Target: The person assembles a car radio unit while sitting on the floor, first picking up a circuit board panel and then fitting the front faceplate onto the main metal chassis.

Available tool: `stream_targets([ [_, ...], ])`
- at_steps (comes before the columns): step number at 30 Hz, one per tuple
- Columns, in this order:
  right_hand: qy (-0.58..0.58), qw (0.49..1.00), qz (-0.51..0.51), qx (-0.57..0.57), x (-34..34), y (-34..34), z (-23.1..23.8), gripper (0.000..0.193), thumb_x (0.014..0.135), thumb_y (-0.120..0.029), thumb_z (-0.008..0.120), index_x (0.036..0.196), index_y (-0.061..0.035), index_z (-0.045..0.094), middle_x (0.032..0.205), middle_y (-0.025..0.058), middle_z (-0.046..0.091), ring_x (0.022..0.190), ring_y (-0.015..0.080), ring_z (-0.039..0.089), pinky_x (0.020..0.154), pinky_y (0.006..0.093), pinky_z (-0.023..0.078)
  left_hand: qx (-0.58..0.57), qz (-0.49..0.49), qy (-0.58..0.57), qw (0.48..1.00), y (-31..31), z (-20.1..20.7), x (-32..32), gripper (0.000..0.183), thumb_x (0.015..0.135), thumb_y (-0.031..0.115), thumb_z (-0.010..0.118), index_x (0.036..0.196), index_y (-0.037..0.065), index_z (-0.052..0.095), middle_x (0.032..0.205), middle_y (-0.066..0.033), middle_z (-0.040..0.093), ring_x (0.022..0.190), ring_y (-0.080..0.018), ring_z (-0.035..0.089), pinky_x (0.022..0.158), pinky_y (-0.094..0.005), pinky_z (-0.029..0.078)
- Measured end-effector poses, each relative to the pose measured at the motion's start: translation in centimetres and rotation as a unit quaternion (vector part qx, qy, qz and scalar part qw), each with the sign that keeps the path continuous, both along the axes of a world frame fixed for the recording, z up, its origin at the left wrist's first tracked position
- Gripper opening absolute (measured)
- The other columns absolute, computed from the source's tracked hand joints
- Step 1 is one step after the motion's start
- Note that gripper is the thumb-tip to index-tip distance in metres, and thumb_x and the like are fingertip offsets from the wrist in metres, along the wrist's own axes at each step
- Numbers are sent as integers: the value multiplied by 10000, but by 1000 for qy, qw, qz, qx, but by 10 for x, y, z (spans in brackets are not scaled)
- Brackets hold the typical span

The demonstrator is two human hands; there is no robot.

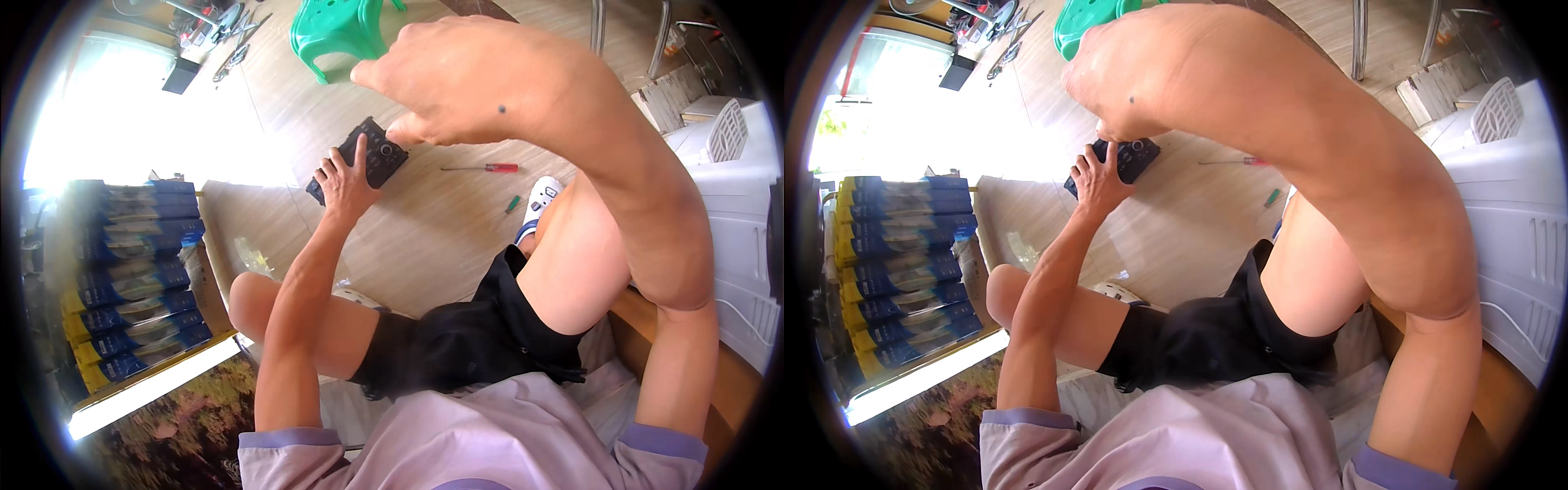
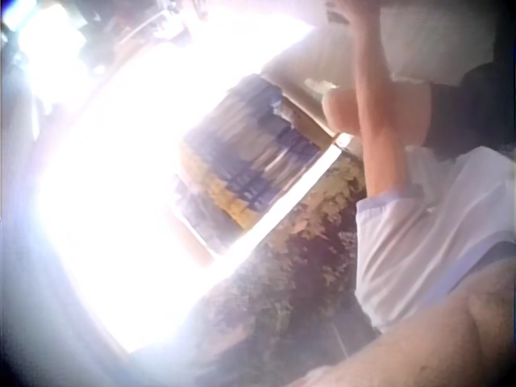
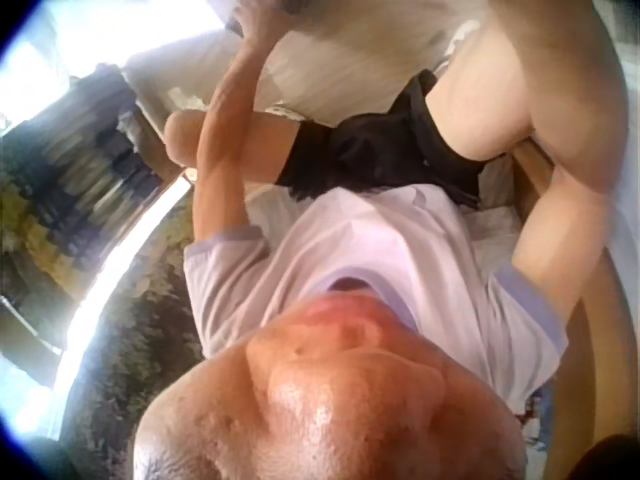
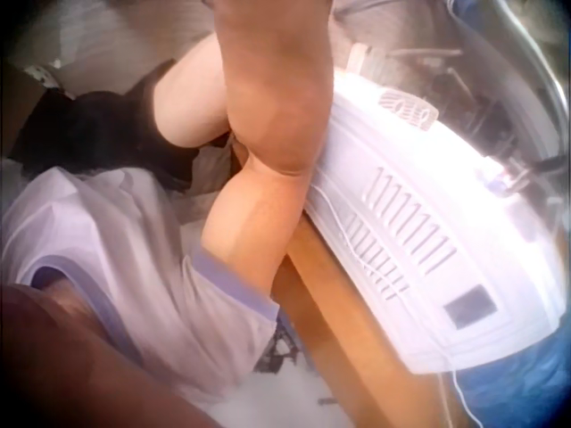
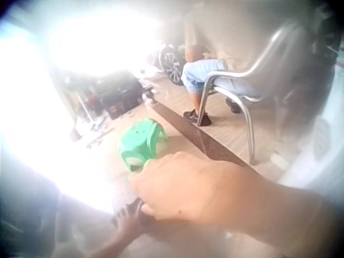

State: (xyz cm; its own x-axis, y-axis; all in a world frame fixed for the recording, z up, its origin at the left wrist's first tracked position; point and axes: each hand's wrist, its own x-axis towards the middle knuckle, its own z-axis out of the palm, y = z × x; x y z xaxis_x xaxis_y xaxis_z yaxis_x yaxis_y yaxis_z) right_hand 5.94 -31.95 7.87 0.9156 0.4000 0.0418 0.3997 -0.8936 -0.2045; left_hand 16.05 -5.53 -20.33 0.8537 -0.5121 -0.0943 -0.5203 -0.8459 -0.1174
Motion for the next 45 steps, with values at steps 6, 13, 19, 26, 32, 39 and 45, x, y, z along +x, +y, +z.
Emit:
stream_targets([
  [6, -2, 999, 39, 25, 5, 3, -5, 383, 906, -264, 691, 1195, -15, 653, 985, 252, 731, 907, 393, 723, 803, 463, 585, 10, -82, -44, 996, 12, -4, -25, 1180, 634, 452, 893, 1638, 383, 277, 1472, -282, 378, 1324, -506, 413, 1048, -705, 338],
  [13, 61, 997, 53, 18, -15, 9, 38, 350, 962, -262, 630, 1124, 44, 684, 1106, 263, 728, 1065, 374, 717, 925, 449, 572, -11, -170, -117, 978, 36, -16, -29, 1146, 643, 491, 904, 1622, 394, 316, 1481, -232, 364, 1363, -446, 385, 1119, -727, 280],
  [19, 39, 998, 46, 11, -18, 9, 30, 338, 951, -258, 651, 1095, 45, 698, 1088, 253, 737, 1050, 364, 724, 912, 445, 579, -18, -187, -86, 978, 49, -19, -24, 1157, 637, 481, 915, 1618, 424, 304, 1514, -236, 343, 1449, -435, 327, 1160, -726, 258],
  [26, 6, 997, 66, 27, -19, -3, 23, 286, 945, -234, 646, 1023, 31, 722, 1051, 235, 746, 1001, 360, 731, 877, 447, 577, -28, -183, -71, 980, 43, -20, -29, 1207, 606, 481, 938, 1626, 401, 297, 1532, -236, 321, 1438, -438, 326, 1151, -711, 275],
  [32, 54, 995, 86, 1, -16, -4, 28, 270, 941, -218, 652, 1041, 24, 718, 1048, 223, 749, 988, 349, 736, 853, 438, 586, -26, -199, -57, 978, 44, -12, -26, 1195, 617, 509, 928, 1627, 387, 301, 1533, -211, 341, 1427, -425, 337, 1154, -697, 276],
  [39, 2, 999, 41, -19, -25, 0, 25, 244, 940, -173, 645, 1079, 20, 698, 1063, 229, 745, 1006, 346, 738, 867, 433, 587, -20, -217, -47, 975, 51, -6, -24, 1189, 601, 515, 929, 1618, 381, 328, 1552, -190, 341, 1424, -402, 347, 1149, -681, 288],
  [45, -2, 999, 32, -31, -30, 1, 23, 218, 923, -111, 629, 1096, 3, 696, 1085, 220, 745, 1027, 339, 739, 896, 437, 573, -39, -232, -102, 967, 49, -35, -48, 1110, 594, 492, 937, 1575, 394, 428, 1307, -164, 461, 1194, -330, 483, 957, -511, 381],
])
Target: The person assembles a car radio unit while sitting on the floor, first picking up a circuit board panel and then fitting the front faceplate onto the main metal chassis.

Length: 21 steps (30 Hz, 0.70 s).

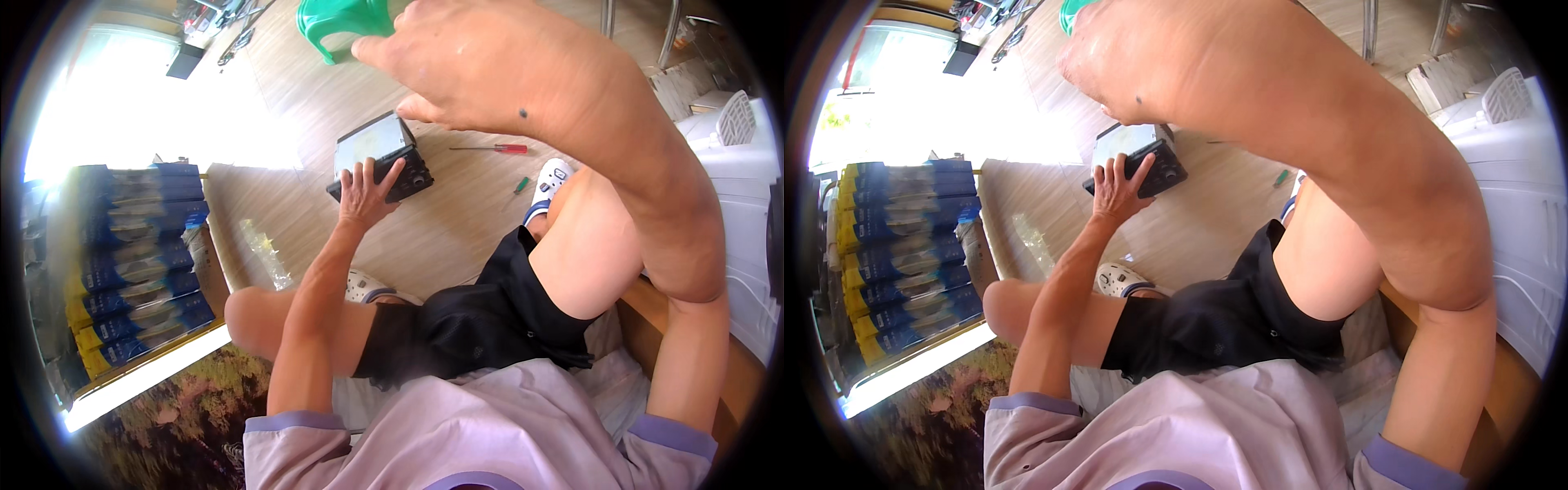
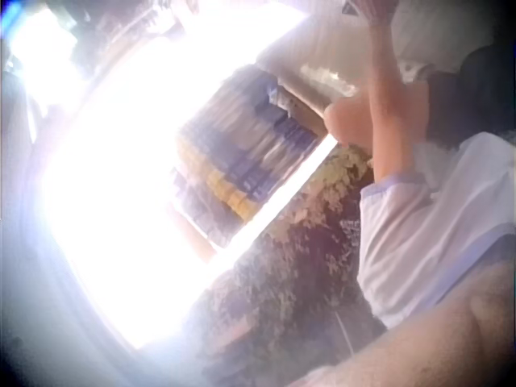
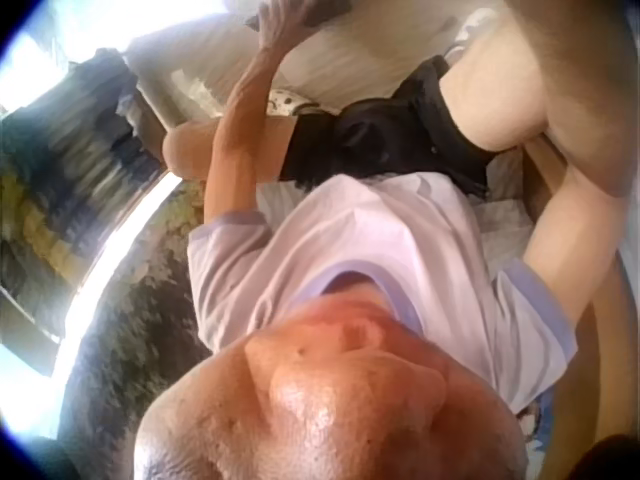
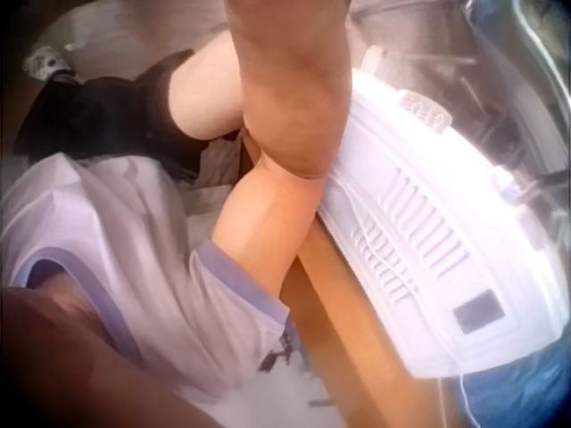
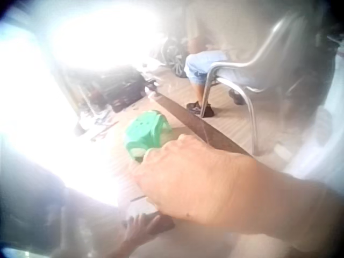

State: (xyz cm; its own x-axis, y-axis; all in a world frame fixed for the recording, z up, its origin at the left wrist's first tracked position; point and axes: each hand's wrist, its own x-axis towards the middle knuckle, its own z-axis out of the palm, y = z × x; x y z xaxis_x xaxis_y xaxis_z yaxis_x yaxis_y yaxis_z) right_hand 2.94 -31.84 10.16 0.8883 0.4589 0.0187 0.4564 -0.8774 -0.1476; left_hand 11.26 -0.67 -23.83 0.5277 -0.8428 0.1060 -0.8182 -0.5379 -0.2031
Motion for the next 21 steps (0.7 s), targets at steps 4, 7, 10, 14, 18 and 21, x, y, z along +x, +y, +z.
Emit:
stream_targets([
  [4, -91, 996, -2, -25, -6, -2, -18, 266, 937, -84, 593, 1185, -2, 641, 1050, 199, 741, 990, 335, 740, 871, 457, 566, -33, -24, -1, 999, -6, -32, -13, 994, 686, 364, 921, 1568, 319, 465, 1147, -101, 531, 1050, -270, 562, 896, -438, 435],
  [7, -117, 992, -17, -43, -10, -1, -22, 297, 943, -86, 578, 1224, 3, 610, 1035, 188, 734, 980, 336, 732, 858, 480, 560, -69, 11, 58, 996, -20, -41, -26, 892, 794, 248, 853, 1583, 196, 442, 1027, -53, 578, 935, -224, 612, 827, -384, 517],
  [10, 1, 999, -20, -33, -8, 0, -3, 331, 946, -126, 582, 1246, 11, 602, 1050, 207, 723, 1010, 355, 714, 875, 503, 551, -63, 36, 83, 994, -17, -39, -25, 864, 806, 262, 849, 1570, 196, 451, 1073, -63, 590, 972, -253, 623, 857, -411, 524],
  [14, 111, 992, -38, -45, 0, 5, 7, 397, 954, -241, 603, 1261, 12, 611, 1102, 255, 708, 1069, 394, 691, 928, 509, 540, -115, 40, 65, 990, -14, -35, -32, 726, 834, 268, 822, 1492, 188, 527, 1039, -55, 587, 933, -252, 616, 805, -408, 511],
  [18, 81, 995, -39, -44, 16, -15, 11, 584, 951, -389, 641, 1377, 6, 573, 1267, 282, 659, 1173, 410, 647, 1028, 473, 502, -41, 115, 134, 983, -24, -13, -34, 566, 854, 315, 808, 1351, 139, 602, 1102, -122, 659, 1020, -313, 664, 853, -439, 530],
  [21, 29, 999, -23, -24, 78, -67, -20, 778, 942, -483, 695, 1531, -22, 481, 1351, 258, 640, 1178, 369, 656, 1021, 437, 518, 57, 153, 242, 956, -46, 40, -18, 551, 884, 392, 772, 1331, 111, 615, 1164, -165, 695, 1092, -351, 677, 907, -464, 541],
])
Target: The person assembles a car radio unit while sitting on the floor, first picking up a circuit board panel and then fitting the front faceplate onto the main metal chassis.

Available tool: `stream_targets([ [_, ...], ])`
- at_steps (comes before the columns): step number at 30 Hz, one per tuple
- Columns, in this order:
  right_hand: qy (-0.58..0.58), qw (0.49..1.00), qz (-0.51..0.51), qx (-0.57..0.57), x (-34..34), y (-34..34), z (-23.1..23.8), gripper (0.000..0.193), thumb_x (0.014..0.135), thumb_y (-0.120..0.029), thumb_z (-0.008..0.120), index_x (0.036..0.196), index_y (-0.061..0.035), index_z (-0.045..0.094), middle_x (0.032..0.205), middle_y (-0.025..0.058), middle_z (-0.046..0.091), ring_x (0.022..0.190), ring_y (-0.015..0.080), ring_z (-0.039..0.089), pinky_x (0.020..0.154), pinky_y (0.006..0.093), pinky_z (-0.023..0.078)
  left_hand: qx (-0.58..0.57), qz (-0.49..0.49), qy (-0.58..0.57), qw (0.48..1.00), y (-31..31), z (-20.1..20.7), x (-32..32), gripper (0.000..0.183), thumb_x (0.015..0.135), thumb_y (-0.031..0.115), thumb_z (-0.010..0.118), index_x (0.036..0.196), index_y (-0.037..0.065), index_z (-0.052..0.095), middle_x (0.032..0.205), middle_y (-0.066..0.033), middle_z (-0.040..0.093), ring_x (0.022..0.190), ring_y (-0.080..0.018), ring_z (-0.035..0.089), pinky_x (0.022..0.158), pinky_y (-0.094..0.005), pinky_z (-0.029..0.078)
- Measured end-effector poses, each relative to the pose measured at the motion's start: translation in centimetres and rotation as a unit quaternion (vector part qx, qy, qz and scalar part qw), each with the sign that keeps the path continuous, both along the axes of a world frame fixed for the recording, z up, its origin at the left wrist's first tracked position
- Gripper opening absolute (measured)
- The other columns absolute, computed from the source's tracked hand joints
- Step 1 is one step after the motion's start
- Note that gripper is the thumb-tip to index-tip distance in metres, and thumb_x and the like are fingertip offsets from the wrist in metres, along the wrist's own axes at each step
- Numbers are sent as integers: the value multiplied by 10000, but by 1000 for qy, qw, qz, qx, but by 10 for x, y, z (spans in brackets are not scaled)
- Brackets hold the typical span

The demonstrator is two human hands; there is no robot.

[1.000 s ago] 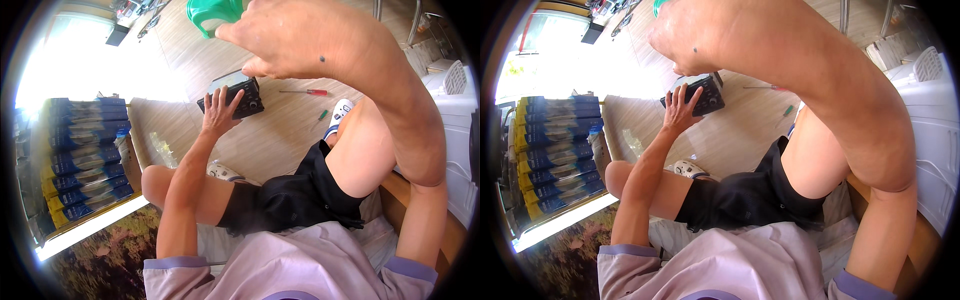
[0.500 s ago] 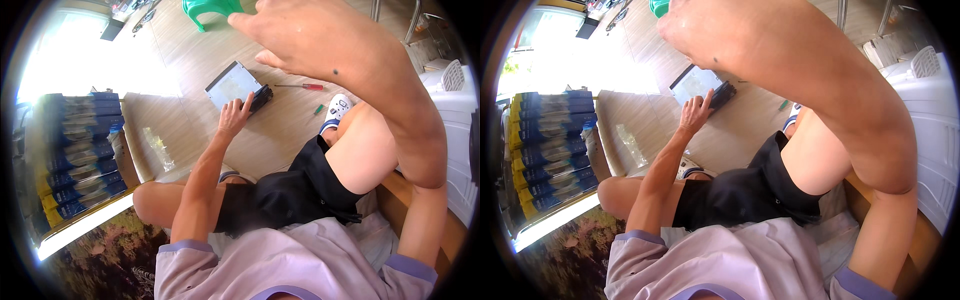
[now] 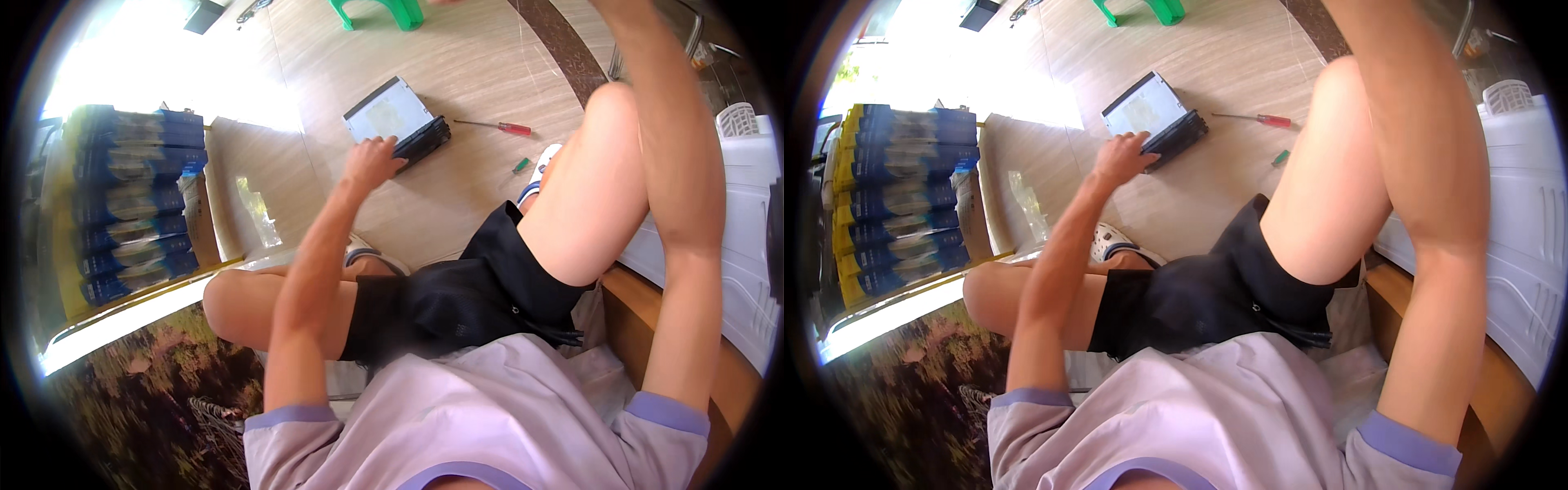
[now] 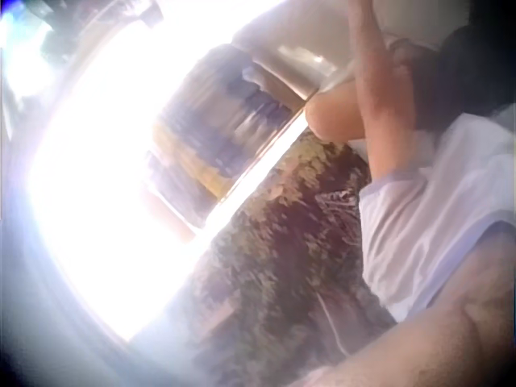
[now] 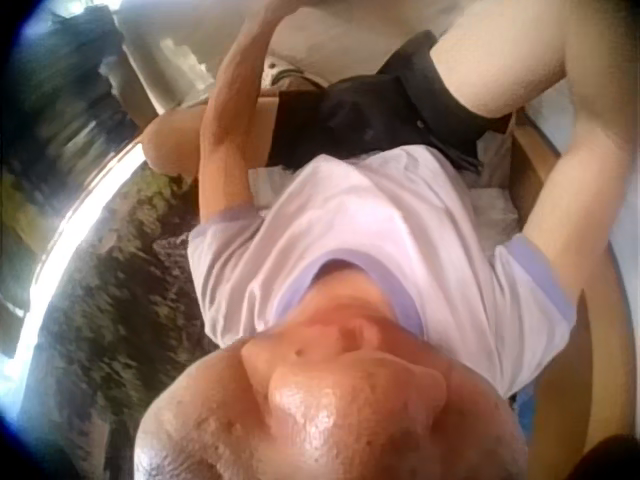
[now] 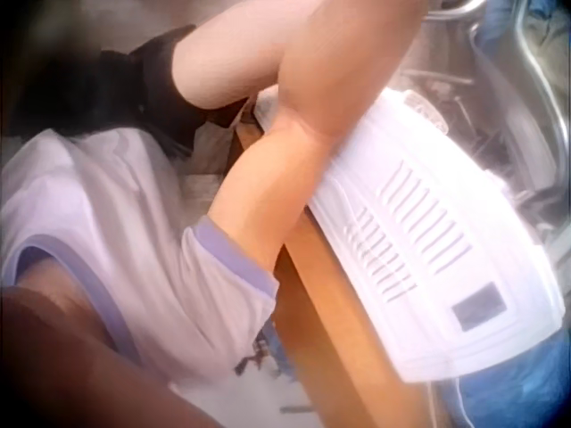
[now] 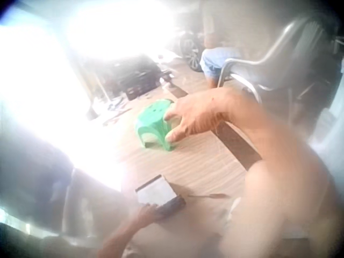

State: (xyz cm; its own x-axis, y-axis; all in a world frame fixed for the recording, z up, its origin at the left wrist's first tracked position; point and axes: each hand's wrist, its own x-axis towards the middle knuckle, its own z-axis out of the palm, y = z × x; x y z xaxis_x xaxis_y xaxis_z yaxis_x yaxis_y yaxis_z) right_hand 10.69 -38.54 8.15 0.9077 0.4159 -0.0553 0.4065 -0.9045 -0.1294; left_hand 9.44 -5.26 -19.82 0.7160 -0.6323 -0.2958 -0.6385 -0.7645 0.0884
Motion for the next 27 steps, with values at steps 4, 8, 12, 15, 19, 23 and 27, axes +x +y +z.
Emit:
stream_targets([
  [4, 159, 957, -96, 223, 13, 1, 10, 729, 947, -477, 723, 1499, -40, 529, 1339, 208, 656, 1125, 317, 671, 924, 432, 563, 114, -17, 4, 993, 54, 97, 26, 574, 949, 461, 697, 1392, 107, 608, 1253, -169, 705, 1169, -362, 663, 988, -480, 536],
  [8, 218, 925, -131, 282, 80, -54, -46, 590, 944, -415, 756, 1396, -62, 620, 1135, 143, 711, 961, 251, 693, 760, 395, 580, 146, -11, -68, 987, 71, 213, 24, 583, 975, 444, 689, 1431, 93, 598, 1285, -178, 701, 1163, -334, 680, 1001, -474, 537],
  [12, 275, 919, -179, 218, 125, -71, -116, 502, 899, -341, 751, 1288, -44, 645, 1061, 171, 729, 933, 295, 711, 772, 411, 584, 78, 139, -53, 986, 81, 267, -1, 546, 965, 379, 718, 1411, 79, 621, 1252, -194, 716, 1137, -337, 697, 991, -472, 534],
  [15, 323, 918, -192, 125, 120, -69, -192, 436, 865, -286, 748, 1208, -30, 663, 1007, 193, 742, 913, 328, 723, 781, 423, 587, 95, 159, -31, 982, 100, 262, 10, 523, 951, 350, 732, 1386, 75, 643, 1222, -202, 726, 1133, -344, 698, 981, -472, 530],
  [19, 306, 947, -93, 39, 60, -104, -349, 425, 772, -232, 803, 1129, -31, 692, 1032, 173, 756, 962, 322, 721, 826, 417, 581, 124, 72, -4, 990, 89, 225, 59, 519, 942, 350, 735, 1374, 74, 650, 1211, -200, 727, 1124, -360, 695, 973, -472, 529],
  [23, 318, 943, -95, -8, -6, -1, -384, 589, 775, -213, 803, 1310, -84, 592, 1291, 189, 638, 1147, 393, 651, 928, 508, 551, 138, 89, 39, 986, 139, 172, 98, 506, 946, 359, 727, 1360, 76, 656, 1206, -190, 731, 1109, -374, 694, 953, -477, 537],
  [27, 246, 965, -84, -18, -33, 22, -435, 636, 774, -124, 712, 1385, -124, 536, 1391, 196, 552, 1263, 429, 591, 982, 527, 539, 123, 144, 107, 976, 166, 92, 148, 518, 953, 419, 715, 1374, 124, 651, 1190, -172, 733, 1094, -365, 699, 953, -476, 554],
])
